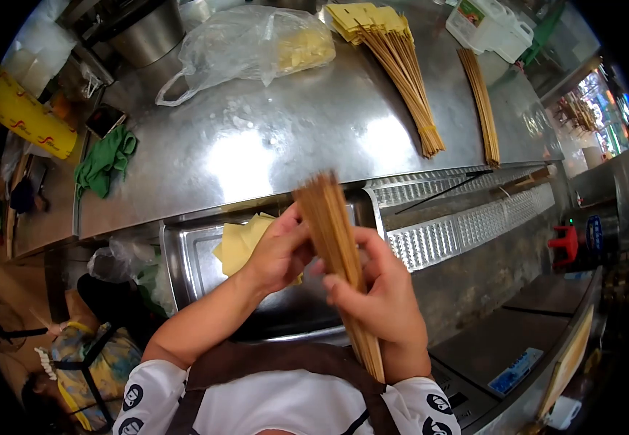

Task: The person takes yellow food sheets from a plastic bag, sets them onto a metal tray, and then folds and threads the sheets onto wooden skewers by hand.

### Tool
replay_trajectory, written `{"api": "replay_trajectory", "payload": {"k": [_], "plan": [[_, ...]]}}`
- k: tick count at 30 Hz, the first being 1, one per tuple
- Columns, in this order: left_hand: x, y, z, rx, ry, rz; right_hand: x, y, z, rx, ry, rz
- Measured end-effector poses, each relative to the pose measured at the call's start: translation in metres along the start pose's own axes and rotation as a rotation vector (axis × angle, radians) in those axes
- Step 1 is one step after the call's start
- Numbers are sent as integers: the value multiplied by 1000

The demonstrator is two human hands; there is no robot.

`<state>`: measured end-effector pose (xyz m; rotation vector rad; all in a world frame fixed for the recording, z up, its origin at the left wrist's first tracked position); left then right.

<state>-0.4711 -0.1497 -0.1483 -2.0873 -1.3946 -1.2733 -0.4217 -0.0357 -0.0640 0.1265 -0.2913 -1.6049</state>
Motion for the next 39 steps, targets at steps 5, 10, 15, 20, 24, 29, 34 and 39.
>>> {"api": "replay_trajectory", "payload": {"k": [5,10,15,20,24,29,34,39], "plan": [[-6,-11,20,-48,6,98,14,5,-4,173,-80,331],[-10,-7,28,-111,-7,20,3,-7,-19,-218,184,287],[-12,-8,28,-176,-4,161,5,-1,-18,16,-61,163],[3,-7,23,-112,44,16,-5,7,-17,66,-6,137],[3,-10,25,-127,-3,1,-20,3,-10,-66,179,-26],[0,-9,26,-89,-33,-27,-26,-6,-12,-407,606,-48],[-5,-12,26,-83,-168,-59,-16,4,-5,-57,135,-55],[-9,-19,33,-114,-206,-7,6,-2,-41,353,-421,487]]}}
Point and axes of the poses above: each hand's wrist, its own y-axis away from the middle knuckle, its own x-axis out of the palm, z = x × y, the point moved 5 cm from there along -y, towards the middle knuckle, and after that the axes turned 3 degrees about -z, right-handed, at the moved point
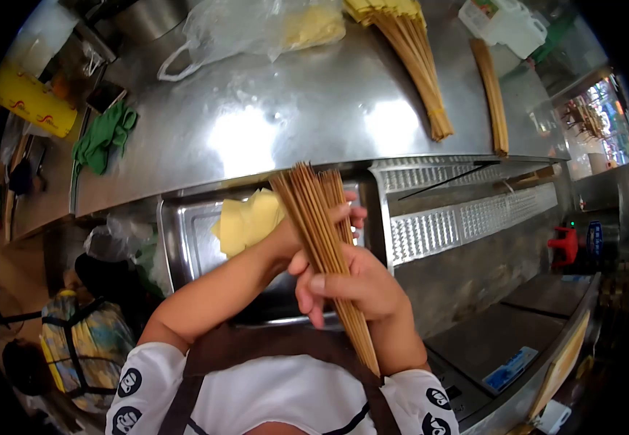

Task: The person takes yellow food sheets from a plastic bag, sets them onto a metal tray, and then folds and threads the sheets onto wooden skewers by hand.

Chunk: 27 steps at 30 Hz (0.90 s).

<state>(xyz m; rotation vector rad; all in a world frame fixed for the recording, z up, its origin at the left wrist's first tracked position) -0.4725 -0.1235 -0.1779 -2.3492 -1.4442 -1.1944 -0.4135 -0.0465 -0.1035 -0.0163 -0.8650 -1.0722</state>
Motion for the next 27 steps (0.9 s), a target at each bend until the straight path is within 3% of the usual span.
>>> {"api": "replay_trajectory", "payload": {"k": [1,3,5,7,10,13,15,17,19,21,25,27], "plan": [[-5,0,0,-83,22,-74,1,-5,-11,77,-53,121],[-17,20,-19,-176,29,-180,-11,-9,-18,-78,31,26],[-40,32,-24,-109,25,-155,-15,-5,-13,-126,152,-105],[-39,66,-65,202,-342,-310,-27,-3,-11,-133,179,-155],[-60,94,-85,288,-545,-449,-29,-3,-9,-154,187,-268],[-70,102,-88,441,-1101,-521,-35,-5,-14,-163,185,-377],[-61,100,-84,494,-1400,-416,-35,-7,-17,-125,200,-369],[-58,101,-79,491,-1425,-400,-36,-8,-15,-127,181,-358],[-53,107,-87,625,-1554,-469,-40,-11,-24,-42,-47,-125],[-61,115,-94,650,-1531,-523,-40,-13,-29,-20,-80,-101],[-84,130,-99,491,-1467,-618,-40,-17,-43,39,-173,51],[-88,131,-95,586,-1583,-440,-41,-17,-44,19,-226,75]]}}
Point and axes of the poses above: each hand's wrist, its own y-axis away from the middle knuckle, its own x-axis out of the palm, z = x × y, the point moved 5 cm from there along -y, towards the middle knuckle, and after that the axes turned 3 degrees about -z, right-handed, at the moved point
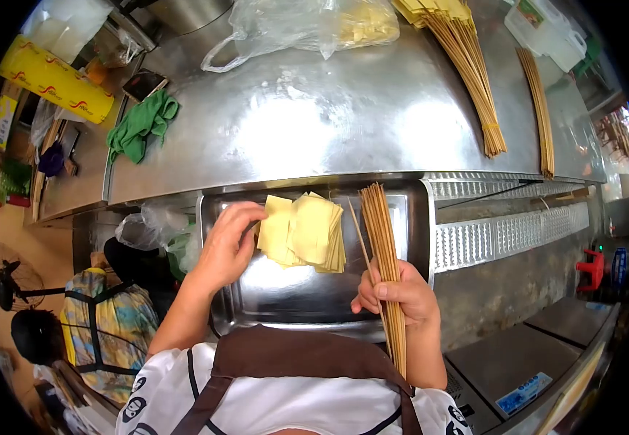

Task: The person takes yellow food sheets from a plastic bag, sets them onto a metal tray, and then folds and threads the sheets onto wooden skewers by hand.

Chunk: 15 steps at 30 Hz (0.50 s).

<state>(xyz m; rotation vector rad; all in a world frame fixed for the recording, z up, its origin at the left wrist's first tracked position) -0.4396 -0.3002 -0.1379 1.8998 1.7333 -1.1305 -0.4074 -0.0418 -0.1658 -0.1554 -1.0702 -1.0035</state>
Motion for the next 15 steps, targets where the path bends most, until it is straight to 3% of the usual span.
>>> {"api": "replay_trajectory", "payload": {"k": [5,10,15], "plan": [[2,5,7,66,-85,75,-3,2,0,6,18,-8],[-1,-4,6,270,-96,92,1,4,2,48,80,-84],[-6,-11,6,194,129,-22,0,6,3,43,100,-146]]}}
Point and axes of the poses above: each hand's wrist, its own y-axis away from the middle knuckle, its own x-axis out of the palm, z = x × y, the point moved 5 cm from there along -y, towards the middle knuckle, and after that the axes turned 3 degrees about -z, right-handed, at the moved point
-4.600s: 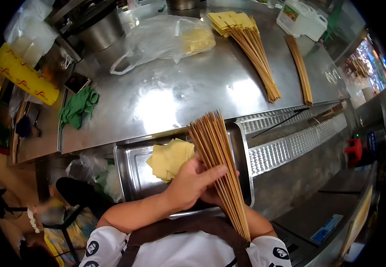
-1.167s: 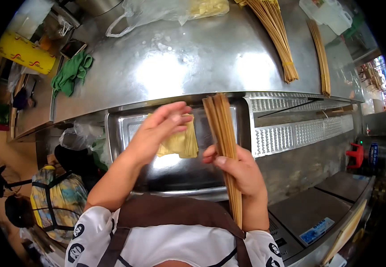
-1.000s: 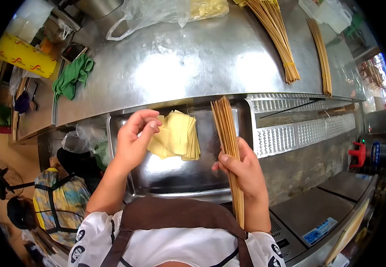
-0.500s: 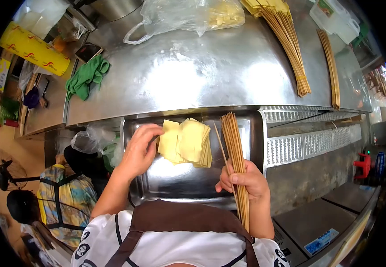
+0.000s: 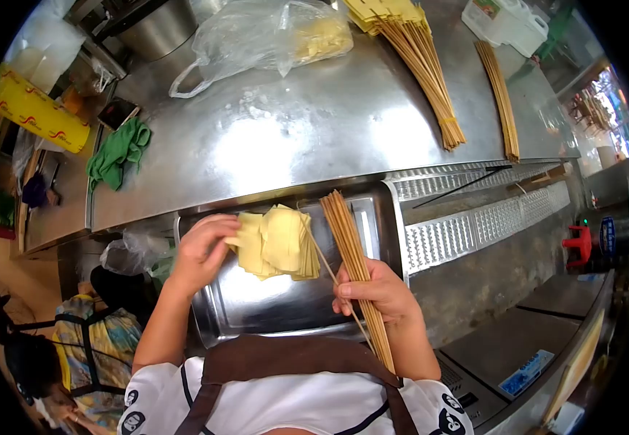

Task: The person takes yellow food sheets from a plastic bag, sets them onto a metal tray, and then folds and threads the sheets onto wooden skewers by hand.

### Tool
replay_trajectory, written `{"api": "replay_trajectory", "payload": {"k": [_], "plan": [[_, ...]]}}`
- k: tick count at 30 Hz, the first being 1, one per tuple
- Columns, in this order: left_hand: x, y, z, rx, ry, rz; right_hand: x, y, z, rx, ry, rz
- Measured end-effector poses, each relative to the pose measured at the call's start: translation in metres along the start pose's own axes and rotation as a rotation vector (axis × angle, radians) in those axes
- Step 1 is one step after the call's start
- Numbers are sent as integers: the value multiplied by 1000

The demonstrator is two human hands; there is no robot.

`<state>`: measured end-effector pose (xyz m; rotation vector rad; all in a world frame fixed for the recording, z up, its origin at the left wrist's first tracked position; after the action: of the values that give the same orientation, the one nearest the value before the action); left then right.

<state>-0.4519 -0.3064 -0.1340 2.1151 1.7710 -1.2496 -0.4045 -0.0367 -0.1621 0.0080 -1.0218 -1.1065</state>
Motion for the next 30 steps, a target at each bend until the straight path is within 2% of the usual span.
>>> {"api": "replay_trajectory", "payload": {"k": [1,3,6,9,13,18,20,30], "plan": [[5,1,-4,1,6,-1,-1,1,0,-1,3,-6],[10,9,7,-493,772,-333,-1,0,0,-10,48,-13],[32,2,1,-772,1000,-361,0,1,2,-6,115,-41],[57,-7,-9,-921,1316,-371,3,2,2,-7,170,-55],[65,-20,-18,-881,1390,-256,5,3,-1,28,172,-63],[55,-30,-20,-895,1159,-305,4,2,-5,54,193,-44],[49,-35,-25,-780,1019,-327,7,1,-5,51,216,-59],[46,-38,-46,-635,1006,-311,2,2,-5,48,217,-69]]}}
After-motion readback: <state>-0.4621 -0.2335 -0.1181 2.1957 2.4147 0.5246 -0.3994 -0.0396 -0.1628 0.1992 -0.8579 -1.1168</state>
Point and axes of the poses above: each hand's wrist, its own y-axis away from the middle knuckle, its own x-axis out of the palm, z = x × y, the point moved 5 cm from there along -y, towards the middle knuckle, and after that the axes turned 3 degrees about -z, right-handed, at the moved point
